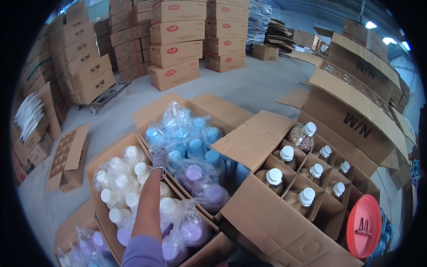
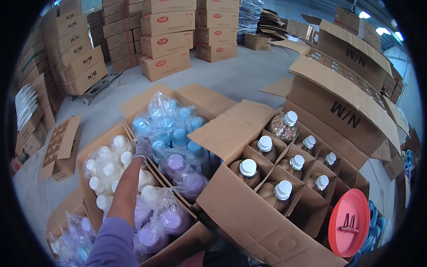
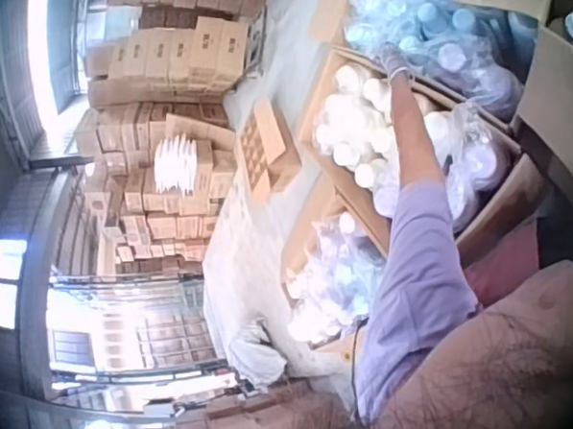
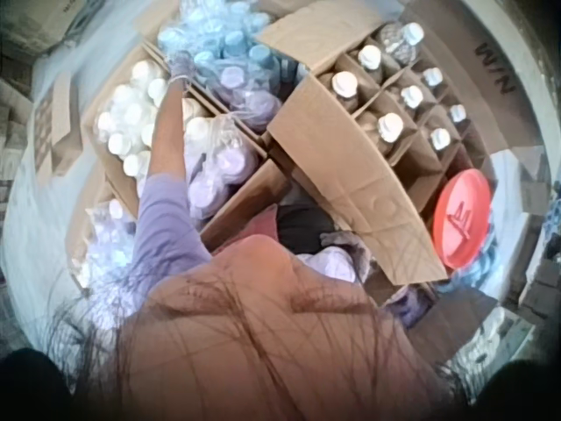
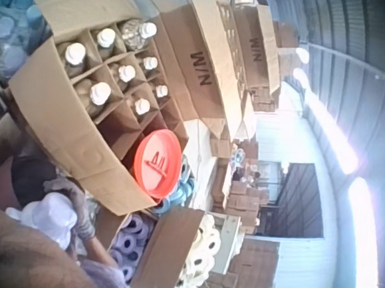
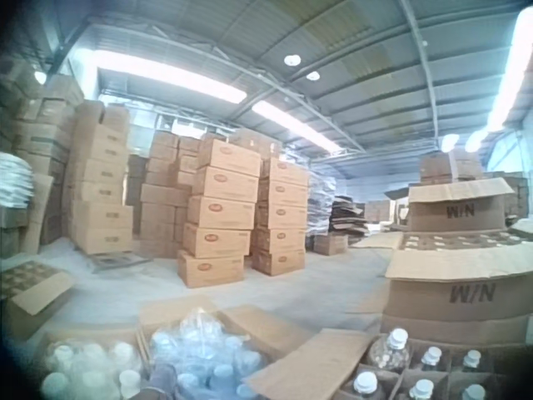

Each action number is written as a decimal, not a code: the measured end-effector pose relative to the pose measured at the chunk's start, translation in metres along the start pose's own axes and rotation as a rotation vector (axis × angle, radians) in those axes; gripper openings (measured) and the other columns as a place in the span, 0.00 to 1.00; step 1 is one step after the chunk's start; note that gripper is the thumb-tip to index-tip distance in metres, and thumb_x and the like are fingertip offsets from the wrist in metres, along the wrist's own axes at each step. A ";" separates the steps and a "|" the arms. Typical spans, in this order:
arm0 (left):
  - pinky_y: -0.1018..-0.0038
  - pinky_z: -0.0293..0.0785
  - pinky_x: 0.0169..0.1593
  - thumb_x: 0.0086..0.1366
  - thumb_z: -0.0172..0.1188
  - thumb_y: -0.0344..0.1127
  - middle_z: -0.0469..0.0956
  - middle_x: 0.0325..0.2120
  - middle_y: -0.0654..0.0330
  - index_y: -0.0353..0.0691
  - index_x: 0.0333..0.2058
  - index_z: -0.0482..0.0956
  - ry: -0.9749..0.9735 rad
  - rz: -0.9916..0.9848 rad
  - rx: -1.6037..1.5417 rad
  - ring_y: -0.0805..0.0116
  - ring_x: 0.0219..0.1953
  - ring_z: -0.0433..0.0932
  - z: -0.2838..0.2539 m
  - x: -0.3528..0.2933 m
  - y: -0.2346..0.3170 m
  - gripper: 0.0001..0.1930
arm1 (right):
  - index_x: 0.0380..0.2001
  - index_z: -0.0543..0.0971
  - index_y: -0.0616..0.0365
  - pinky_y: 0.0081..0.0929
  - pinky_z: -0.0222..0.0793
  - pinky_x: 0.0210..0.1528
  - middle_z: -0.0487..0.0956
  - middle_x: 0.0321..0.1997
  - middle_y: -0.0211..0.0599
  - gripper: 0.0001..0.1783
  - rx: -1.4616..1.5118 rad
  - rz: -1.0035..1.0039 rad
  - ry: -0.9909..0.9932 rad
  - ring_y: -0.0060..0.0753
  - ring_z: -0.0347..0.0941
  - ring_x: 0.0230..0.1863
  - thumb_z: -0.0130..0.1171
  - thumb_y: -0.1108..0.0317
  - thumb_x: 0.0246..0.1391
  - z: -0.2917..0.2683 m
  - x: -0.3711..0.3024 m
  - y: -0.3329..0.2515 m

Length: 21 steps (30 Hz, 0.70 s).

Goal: The person assembles thermos bottles by inserting glass liners into plastic bodies, screwing on colored lids, and wrapping each completed unit in a plastic bag. The person repeats this process with multiple bottles of different colors.

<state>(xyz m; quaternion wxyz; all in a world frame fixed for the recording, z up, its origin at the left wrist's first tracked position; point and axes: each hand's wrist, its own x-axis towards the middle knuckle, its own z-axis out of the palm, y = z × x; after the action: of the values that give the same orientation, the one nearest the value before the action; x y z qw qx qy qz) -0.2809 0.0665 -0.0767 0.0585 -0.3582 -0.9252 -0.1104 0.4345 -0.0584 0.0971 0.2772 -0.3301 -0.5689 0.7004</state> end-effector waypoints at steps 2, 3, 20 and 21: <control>0.67 0.75 0.46 0.64 0.53 0.36 0.83 0.35 0.60 0.42 0.42 0.84 0.245 -0.109 -0.684 0.56 0.38 0.82 0.009 0.004 -0.041 0.13 | 0.42 0.80 0.64 0.39 0.69 0.59 0.81 0.46 0.47 0.19 0.021 0.009 -0.024 0.43 0.76 0.51 0.49 0.58 0.63 -0.002 0.005 0.000; 0.68 0.74 0.47 0.65 0.53 0.35 0.83 0.36 0.60 0.41 0.41 0.84 0.301 -0.110 -0.888 0.59 0.39 0.81 0.003 0.005 -0.021 0.13 | 0.42 0.80 0.64 0.39 0.69 0.58 0.81 0.46 0.48 0.20 0.019 0.007 0.005 0.43 0.76 0.50 0.48 0.57 0.63 0.001 0.006 0.000; 0.62 0.72 0.61 0.76 0.45 0.44 0.75 0.52 0.54 0.33 0.58 0.70 -0.681 0.632 -2.185 0.62 0.52 0.76 -0.381 -0.175 0.139 0.22 | 0.61 0.69 0.62 0.41 0.61 0.66 0.70 0.61 0.52 0.37 -0.757 -0.442 0.009 0.48 0.66 0.63 0.68 0.59 0.50 0.015 0.052 -0.072; 0.61 0.71 0.62 0.76 0.44 0.44 0.76 0.51 0.55 0.34 0.58 0.70 -0.767 0.697 -2.235 0.61 0.53 0.76 -0.403 -0.193 0.163 0.22 | 0.65 0.65 0.63 0.45 0.57 0.70 0.64 0.67 0.55 0.45 -0.921 -0.566 0.030 0.52 0.60 0.69 0.72 0.56 0.47 0.027 0.061 -0.085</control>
<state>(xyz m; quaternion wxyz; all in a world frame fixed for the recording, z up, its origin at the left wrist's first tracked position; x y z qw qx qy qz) -0.0168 -0.0407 0.3039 -0.5294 -0.4485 -0.1348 -0.7074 0.3760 -0.0118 0.1755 0.2897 -0.2610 -0.8798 0.2719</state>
